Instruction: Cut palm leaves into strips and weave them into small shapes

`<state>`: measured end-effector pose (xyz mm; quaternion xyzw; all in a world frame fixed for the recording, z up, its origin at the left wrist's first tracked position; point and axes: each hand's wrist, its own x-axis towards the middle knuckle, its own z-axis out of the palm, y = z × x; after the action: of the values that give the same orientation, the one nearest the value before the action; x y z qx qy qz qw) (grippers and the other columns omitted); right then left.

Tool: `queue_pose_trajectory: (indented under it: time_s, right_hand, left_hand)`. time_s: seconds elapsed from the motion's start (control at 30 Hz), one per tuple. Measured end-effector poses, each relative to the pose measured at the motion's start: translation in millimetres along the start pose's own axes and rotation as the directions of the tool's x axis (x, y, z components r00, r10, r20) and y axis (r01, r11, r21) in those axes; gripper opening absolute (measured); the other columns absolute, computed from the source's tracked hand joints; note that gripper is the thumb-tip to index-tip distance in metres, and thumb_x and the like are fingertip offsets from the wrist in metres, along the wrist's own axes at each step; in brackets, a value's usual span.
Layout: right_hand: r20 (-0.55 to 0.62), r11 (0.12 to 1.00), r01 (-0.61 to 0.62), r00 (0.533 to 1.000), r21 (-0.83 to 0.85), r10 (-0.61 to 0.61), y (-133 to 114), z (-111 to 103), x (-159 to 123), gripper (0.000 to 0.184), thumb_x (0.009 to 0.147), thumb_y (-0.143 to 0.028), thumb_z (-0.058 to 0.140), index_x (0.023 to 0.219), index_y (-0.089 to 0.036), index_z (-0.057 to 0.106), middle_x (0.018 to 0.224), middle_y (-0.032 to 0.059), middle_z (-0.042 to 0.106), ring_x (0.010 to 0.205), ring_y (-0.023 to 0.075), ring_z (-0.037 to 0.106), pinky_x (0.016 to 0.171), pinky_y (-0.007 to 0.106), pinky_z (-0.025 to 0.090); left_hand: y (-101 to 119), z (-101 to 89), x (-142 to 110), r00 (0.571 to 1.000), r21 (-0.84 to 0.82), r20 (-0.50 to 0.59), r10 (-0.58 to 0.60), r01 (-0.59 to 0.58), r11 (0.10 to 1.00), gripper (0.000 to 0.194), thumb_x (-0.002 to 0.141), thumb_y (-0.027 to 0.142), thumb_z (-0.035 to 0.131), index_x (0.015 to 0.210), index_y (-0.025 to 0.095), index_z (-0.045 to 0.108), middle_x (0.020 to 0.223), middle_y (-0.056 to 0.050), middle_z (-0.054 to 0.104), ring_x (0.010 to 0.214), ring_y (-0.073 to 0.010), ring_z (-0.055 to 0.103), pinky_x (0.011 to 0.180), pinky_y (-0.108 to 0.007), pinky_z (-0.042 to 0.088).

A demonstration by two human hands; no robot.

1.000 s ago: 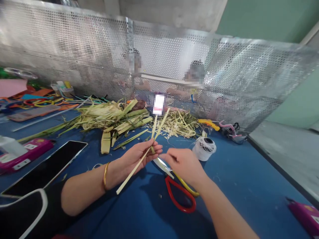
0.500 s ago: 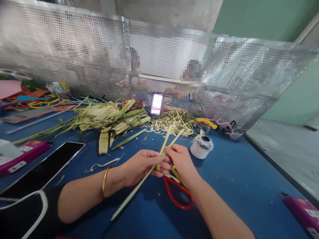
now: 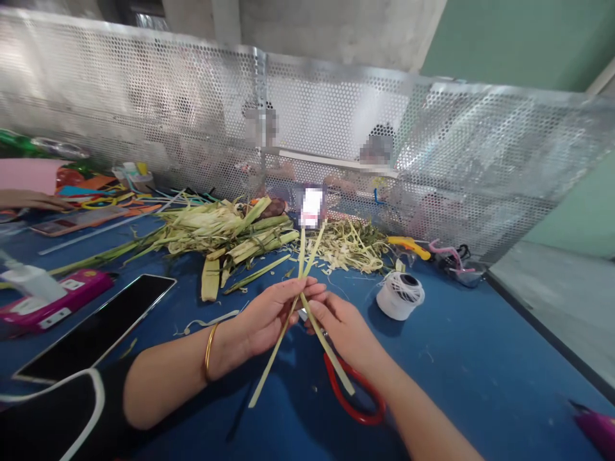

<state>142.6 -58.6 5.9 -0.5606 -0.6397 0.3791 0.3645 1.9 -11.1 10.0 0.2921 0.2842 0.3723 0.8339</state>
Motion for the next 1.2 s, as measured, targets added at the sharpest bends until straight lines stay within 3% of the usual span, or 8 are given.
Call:
queue_pose_trajectory:
  time_s: [0.13, 0.27, 0.4, 0.77, 0.9, 1.03, 1.13, 1.2]
  right_hand:
    - [0.088, 0.984, -0.175, 0.981, 0.036, 0.171, -4, 0, -2, 0.02, 0.077, -0.04, 0.057, 0.076, -0.02, 0.055, 0.062, -0.0025, 0.058, 0.053, 0.0134, 0.055, 0.053, 0.027, 0.045]
    - [-0.075, 0.958, 0.03, 0.996, -0.287, -0.054, -3, -14, -3, 0.026, 0.082, -0.034, 0.05, 0.059, -0.021, 0.05, 0.051, -0.0035, 0.049, 0.051, 0.0124, 0.047, 0.052, 0.025, 0.036]
    - [-0.094, 0.816, 0.201, 0.951, -0.542, -0.296, -3, -26, -3, 0.021, 0.087, -0.03, 0.047, 0.071, -0.022, 0.057, 0.069, 0.0006, 0.058, 0.062, 0.0146, 0.05, 0.056, 0.026, 0.035]
    - [0.0, 0.592, 0.191, 0.952, -0.783, -0.307, 8, -36, 3, 0.02, 0.089, -0.023, 0.043, 0.082, -0.021, 0.061, 0.079, 0.0028, 0.062, 0.069, 0.017, 0.056, 0.063, 0.028, 0.037]
    - [0.057, 0.685, 0.214, 0.968, -0.697, -0.245, 15, -28, 7, 0.023, 0.089, -0.023, 0.042, 0.075, -0.021, 0.061, 0.073, 0.0029, 0.062, 0.069, 0.0171, 0.058, 0.061, 0.027, 0.039]
    - [0.093, 0.777, 0.215, 0.976, -0.592, -0.199, 20, -20, 8, 0.021, 0.086, -0.02, 0.044, 0.078, -0.021, 0.064, 0.079, 0.004, 0.067, 0.073, 0.0184, 0.06, 0.064, 0.028, 0.042]
    - [-0.079, 0.803, 0.162, 0.965, -0.573, -0.251, 18, -22, 7, 0.02, 0.085, -0.023, 0.045, 0.08, -0.021, 0.064, 0.081, 0.0048, 0.067, 0.076, 0.02, 0.06, 0.067, 0.031, 0.043]
    - [-0.268, 0.862, 0.14, 0.916, -0.487, -0.299, 14, -24, 6, 0.021, 0.085, -0.03, 0.046, 0.087, -0.022, 0.065, 0.089, 0.0065, 0.067, 0.082, 0.0214, 0.06, 0.071, 0.033, 0.044]
  left_hand:
    - [-2, -4.1, 3, 0.999, 0.061, -0.013, 0.038, -0.037, 0.997, 0.013, 0.084, 0.021, 0.057, 0.087, 0.012, 0.065, 0.097, -0.011, 0.07, 0.076, -0.0139, 0.067, 0.039, -0.013, 0.036]
    - [-4, -8.4, 5, 0.994, 0.2, -0.027, 0.11, -0.102, 0.974, 0.014, 0.083, 0.025, 0.06, 0.085, 0.013, 0.066, 0.093, -0.01, 0.071, 0.07, -0.0107, 0.065, 0.045, -0.014, 0.04]
    - [-4, -9.2, 5, 0.989, 0.328, -0.045, 0.138, -0.116, 0.937, 0.015, 0.082, 0.027, 0.06, 0.081, 0.014, 0.067, 0.085, -0.005, 0.071, 0.048, -0.005, 0.057, 0.045, -0.014, 0.041]
    - [-3, -6.7, 4, 0.993, 0.344, -0.068, 0.101, -0.071, 0.936, 0.013, 0.084, 0.022, 0.058, 0.081, 0.012, 0.066, 0.081, -0.005, 0.069, 0.039, -0.0039, 0.053, 0.042, -0.016, 0.042]
    - [-5, -6.8, 5, 0.998, 0.16, -0.012, 0.069, -0.066, 0.985, 0.014, 0.086, 0.02, 0.055, 0.082, 0.012, 0.065, 0.101, -0.009, 0.07, 0.055, -0.0066, 0.063, 0.058, -0.018, 0.052]
    - [-5, -4.9, 5, 1.0, 0.056, 0.008, -0.002, 0.002, 0.998, 0.015, 0.087, 0.018, 0.054, 0.08, 0.011, 0.064, 0.097, -0.012, 0.071, 0.075, -0.0126, 0.069, 0.067, -0.019, 0.054]
    - [-4, -3.1, 3, 1.0, 0.073, -0.009, -0.007, 0.008, 0.997, 0.014, 0.087, 0.019, 0.053, 0.081, 0.011, 0.064, 0.097, -0.012, 0.071, 0.077, -0.0138, 0.069, 0.069, -0.02, 0.054]
    - [-4, -2.6, 2, 1.0, 0.123, -0.009, -0.004, 0.005, 0.992, 0.016, 0.087, 0.021, 0.054, 0.082, 0.011, 0.064, 0.097, -0.013, 0.071, 0.076, -0.0143, 0.069, 0.067, -0.021, 0.054]
